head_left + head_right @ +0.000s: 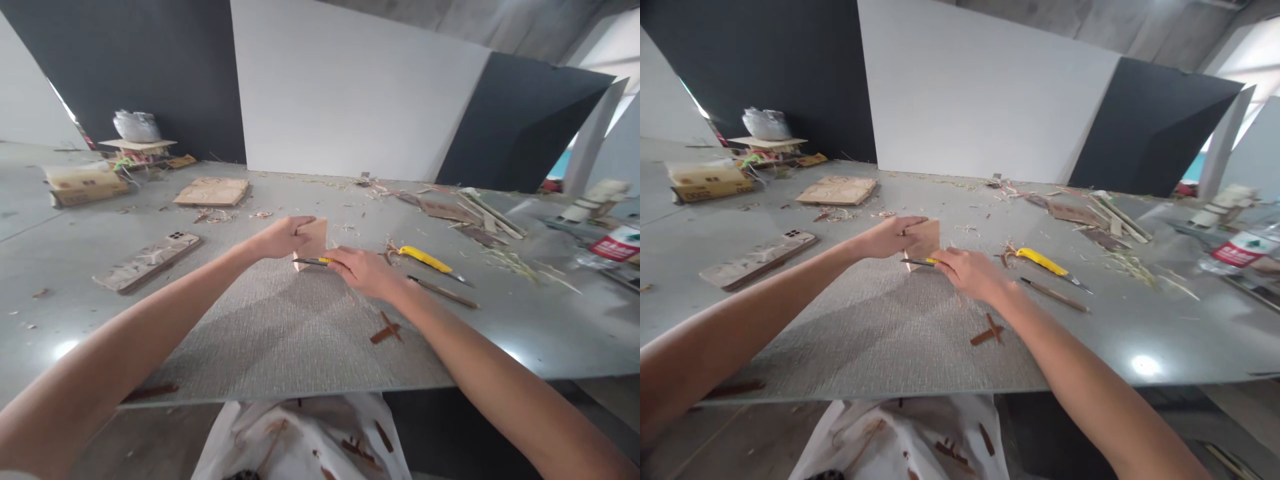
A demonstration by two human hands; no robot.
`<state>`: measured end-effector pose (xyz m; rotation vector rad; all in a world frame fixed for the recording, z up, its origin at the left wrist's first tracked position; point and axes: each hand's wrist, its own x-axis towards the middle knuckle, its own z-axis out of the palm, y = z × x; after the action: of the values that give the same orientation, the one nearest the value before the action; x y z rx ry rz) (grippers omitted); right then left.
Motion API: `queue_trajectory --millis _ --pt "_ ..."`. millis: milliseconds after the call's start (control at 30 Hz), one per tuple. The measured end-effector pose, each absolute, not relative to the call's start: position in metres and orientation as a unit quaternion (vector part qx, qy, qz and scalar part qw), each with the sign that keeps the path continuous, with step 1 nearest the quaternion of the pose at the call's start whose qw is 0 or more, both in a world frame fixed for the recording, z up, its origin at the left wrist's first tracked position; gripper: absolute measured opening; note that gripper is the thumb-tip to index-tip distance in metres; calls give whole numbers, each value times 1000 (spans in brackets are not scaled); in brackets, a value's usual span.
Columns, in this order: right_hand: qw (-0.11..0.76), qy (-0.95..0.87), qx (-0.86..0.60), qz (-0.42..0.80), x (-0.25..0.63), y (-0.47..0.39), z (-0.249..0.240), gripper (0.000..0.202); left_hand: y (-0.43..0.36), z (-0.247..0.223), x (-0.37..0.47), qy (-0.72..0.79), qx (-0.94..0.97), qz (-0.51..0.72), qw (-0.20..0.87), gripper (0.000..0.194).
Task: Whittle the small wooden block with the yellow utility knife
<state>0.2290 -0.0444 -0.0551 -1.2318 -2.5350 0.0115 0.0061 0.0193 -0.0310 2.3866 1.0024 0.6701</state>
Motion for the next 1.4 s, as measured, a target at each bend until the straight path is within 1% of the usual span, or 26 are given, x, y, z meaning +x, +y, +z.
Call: queue_trajectory --millis 133,233,467,633,1067,1133,1233,1400 --pt "145 -887 -436 -42 234 -41 -57 34 20 -34 7 372 862 256 228 53" --pt "154 -884 -438 -56 235 -39 -63 35 20 -35 6 385 857 253 230 54" --pt "162 -875 -450 -71 229 -39 -73 34 15 -34 9 375 860 262 225 49" --pt "174 -865 -458 -107 225 -40 -75 34 13 -31 10 367 868 259 209 47" --pt "154 -875 -447 -104 204 -39 -80 36 11 -27 14 355 881 245 196 40" --pt "159 -873 -448 -105 204 -41 -80 36 13 -28 15 355 881 237 203 40" --pt "185 -870 -444 -107 211 -44 -77 36 17 -30 13 363 879 230 208 44" --pt "200 -858 -452 -138 223 -48 -74 35 20 -34 13 363 879 247 184 46"
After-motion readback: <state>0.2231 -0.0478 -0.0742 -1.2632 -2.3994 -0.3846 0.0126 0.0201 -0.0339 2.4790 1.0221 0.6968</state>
